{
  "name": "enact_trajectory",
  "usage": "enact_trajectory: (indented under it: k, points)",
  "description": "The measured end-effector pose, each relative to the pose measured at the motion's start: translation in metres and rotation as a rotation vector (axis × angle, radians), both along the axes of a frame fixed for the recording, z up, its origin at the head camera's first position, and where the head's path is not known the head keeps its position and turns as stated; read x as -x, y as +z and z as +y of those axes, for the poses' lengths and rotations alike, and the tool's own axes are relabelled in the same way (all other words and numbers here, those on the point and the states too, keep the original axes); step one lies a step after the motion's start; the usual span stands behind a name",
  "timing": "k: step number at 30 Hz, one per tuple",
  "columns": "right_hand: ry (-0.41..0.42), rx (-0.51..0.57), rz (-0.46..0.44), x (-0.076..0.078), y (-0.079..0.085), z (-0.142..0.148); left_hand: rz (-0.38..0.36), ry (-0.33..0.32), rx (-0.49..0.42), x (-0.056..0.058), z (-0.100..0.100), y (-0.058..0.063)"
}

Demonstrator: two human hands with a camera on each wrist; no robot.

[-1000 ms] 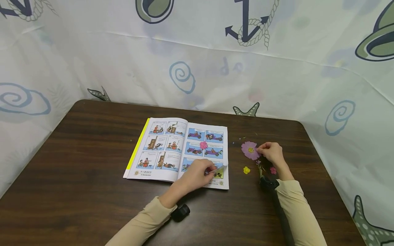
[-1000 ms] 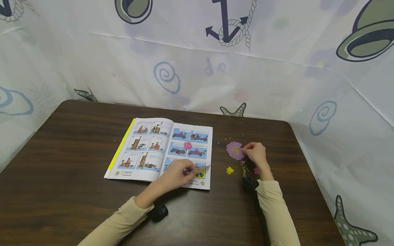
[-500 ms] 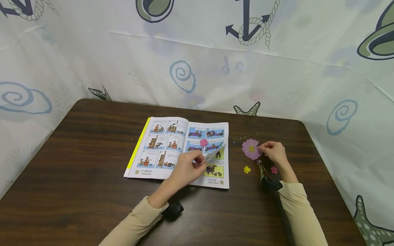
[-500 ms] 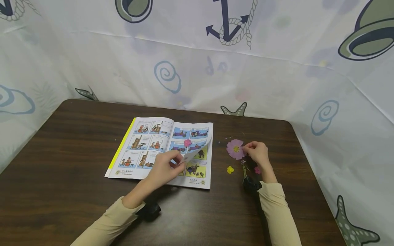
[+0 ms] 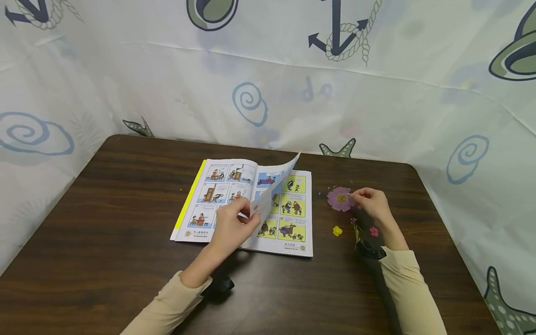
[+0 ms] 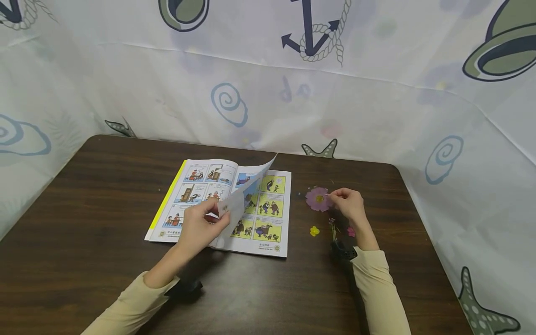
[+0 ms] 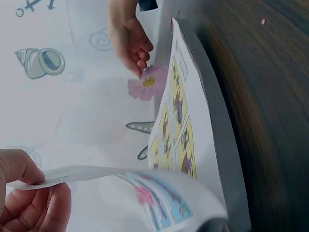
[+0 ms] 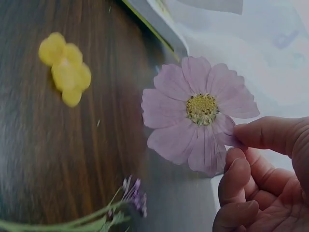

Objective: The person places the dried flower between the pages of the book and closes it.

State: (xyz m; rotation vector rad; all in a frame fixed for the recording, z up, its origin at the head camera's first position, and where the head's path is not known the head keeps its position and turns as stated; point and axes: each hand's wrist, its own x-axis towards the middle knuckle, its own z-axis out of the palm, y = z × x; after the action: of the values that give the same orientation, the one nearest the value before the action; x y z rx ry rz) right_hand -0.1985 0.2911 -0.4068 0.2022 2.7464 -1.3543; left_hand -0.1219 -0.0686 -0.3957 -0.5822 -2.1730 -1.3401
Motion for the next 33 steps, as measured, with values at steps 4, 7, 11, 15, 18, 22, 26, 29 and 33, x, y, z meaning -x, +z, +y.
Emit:
enact_trajectory:
  k: [4, 7, 11, 15, 18, 22, 26, 29, 33]
  points:
    - [0.0, 0.034, 0.004, 0.0, 0.005, -0.007, -0.012, 0.057, 0.001, -0.003, -0.013, 0.001]
    - [0.01, 0.06, 0.01, 0.0, 0.009, -0.012, -0.015, 0.098, 0.007, -0.005, -0.024, 0.002]
    - [0.031, 0.093, 0.015, -0.002, 0.016, -0.02, -0.037, 0.15, 0.011, -0.007, -0.039, 0.001]
    - [0.052, 0.118, 0.025, -0.003, 0.022, -0.028, -0.105, 0.216, -0.006, -0.01, -0.055, -0.001]
    - [0.064, 0.128, 0.032, -0.005, 0.026, -0.034, -0.178, 0.264, -0.027, -0.012, -0.066, -0.002]
    - [0.082, 0.143, 0.033, -0.006, 0.031, -0.041, -0.307, 0.309, -0.064, -0.015, -0.08, -0.004]
    - [0.102, 0.137, 0.049, -0.007, 0.035, -0.048, -0.45, 0.341, -0.102, -0.018, -0.091, -0.007]
    - [0.12, 0.133, 0.062, -0.007, 0.038, -0.052, -0.547, 0.351, -0.129, -0.02, -0.097, -0.01]
    - [0.136, 0.147, 0.08, -0.007, 0.041, -0.059, -0.639, 0.346, -0.16, -0.023, -0.104, -0.014]
